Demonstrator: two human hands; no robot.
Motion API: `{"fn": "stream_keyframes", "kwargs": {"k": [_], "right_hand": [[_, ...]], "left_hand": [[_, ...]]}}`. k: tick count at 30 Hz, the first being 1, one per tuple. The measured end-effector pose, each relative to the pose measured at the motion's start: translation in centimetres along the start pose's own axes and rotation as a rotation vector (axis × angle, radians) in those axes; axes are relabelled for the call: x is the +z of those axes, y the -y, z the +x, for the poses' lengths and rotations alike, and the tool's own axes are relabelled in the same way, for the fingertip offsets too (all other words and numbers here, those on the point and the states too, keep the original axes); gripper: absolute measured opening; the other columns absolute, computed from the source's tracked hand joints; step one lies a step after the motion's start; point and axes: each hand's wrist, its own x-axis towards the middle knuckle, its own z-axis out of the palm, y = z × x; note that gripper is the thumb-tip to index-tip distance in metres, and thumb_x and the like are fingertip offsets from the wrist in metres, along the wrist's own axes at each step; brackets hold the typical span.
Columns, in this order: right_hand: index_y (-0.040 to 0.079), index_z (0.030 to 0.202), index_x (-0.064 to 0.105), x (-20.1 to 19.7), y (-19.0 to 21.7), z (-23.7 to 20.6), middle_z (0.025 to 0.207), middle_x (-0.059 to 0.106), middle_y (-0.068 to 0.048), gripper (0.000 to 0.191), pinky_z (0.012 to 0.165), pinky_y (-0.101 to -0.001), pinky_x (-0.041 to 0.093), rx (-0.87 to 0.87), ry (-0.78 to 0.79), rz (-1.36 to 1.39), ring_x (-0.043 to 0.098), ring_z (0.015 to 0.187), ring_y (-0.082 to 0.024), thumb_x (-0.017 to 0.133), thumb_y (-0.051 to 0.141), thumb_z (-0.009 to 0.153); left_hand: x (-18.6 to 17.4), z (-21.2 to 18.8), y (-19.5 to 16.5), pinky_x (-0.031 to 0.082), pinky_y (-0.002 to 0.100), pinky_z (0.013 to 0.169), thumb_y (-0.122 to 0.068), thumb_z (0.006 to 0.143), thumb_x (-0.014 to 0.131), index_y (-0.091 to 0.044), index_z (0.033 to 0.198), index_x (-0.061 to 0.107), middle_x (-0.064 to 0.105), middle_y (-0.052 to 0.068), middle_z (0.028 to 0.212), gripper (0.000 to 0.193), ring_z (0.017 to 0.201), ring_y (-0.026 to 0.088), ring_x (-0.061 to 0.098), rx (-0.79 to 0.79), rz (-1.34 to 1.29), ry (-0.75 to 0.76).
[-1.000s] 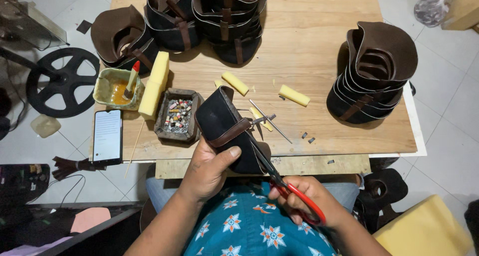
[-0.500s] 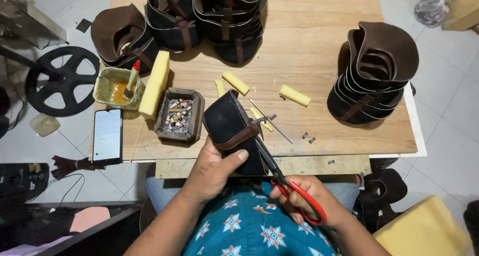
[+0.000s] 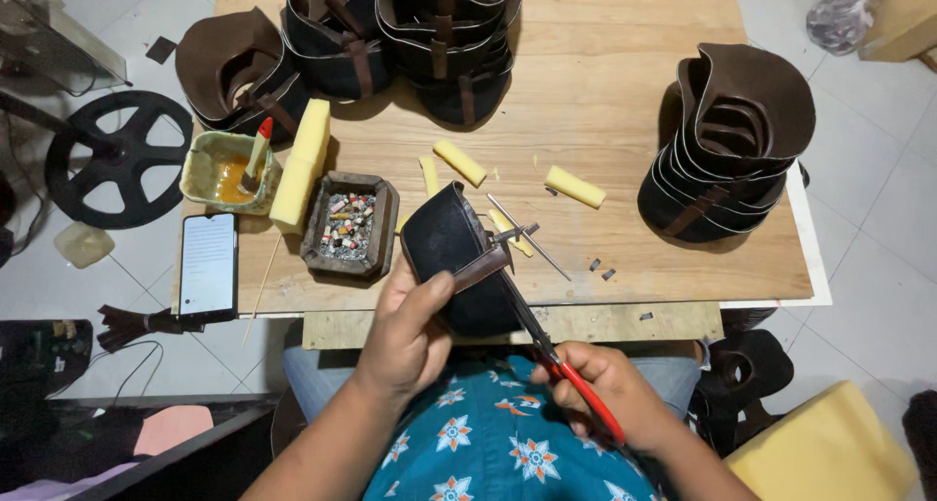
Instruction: The person holds a sandal upper in one hand and uses red-handled scissors to trim excess material from its edge, then sets the finished piece on the table and picks up the next sandal upper, repeating the trimming on several pieces.
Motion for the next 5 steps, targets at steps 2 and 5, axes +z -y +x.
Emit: {"fn": "stream_keyframes", "kwargs": {"k": [2,5], "right_hand": [[0.000,0.109,0.069,-1.0,0.1,0.3,0.070,0.061,0.001,0.042,0.048,-0.0235,0.046,-0.087,-0.002,-0.075,0.057,0.054,-0.008,0.078,0.032,0.084],[-0.001,0.114,0.066,-2.3,-0.3,0.2,0.079,0.062,-0.001,0.045,0.058,-0.0244,0.048,-0.321,-0.101,-0.090,0.058,0.066,-0.008,0.081,0.029,0.083]], "left_hand": [[0.3,0.3,-0.4,0.043,0.044,0.117,-0.004,0.100,0.063,0.001,0.145,0.049,0.062,0.015,0.137,0.047,0.128,0.024,0.060,0.085,0.140,-0.027],[1.2,0.2,-1.1,0.041,0.042,0.120,-0.006,0.097,0.067,-0.002,0.146,0.050,0.061,0.011,0.142,0.052,0.133,0.022,0.057,0.159,0.259,-0.006]]}}
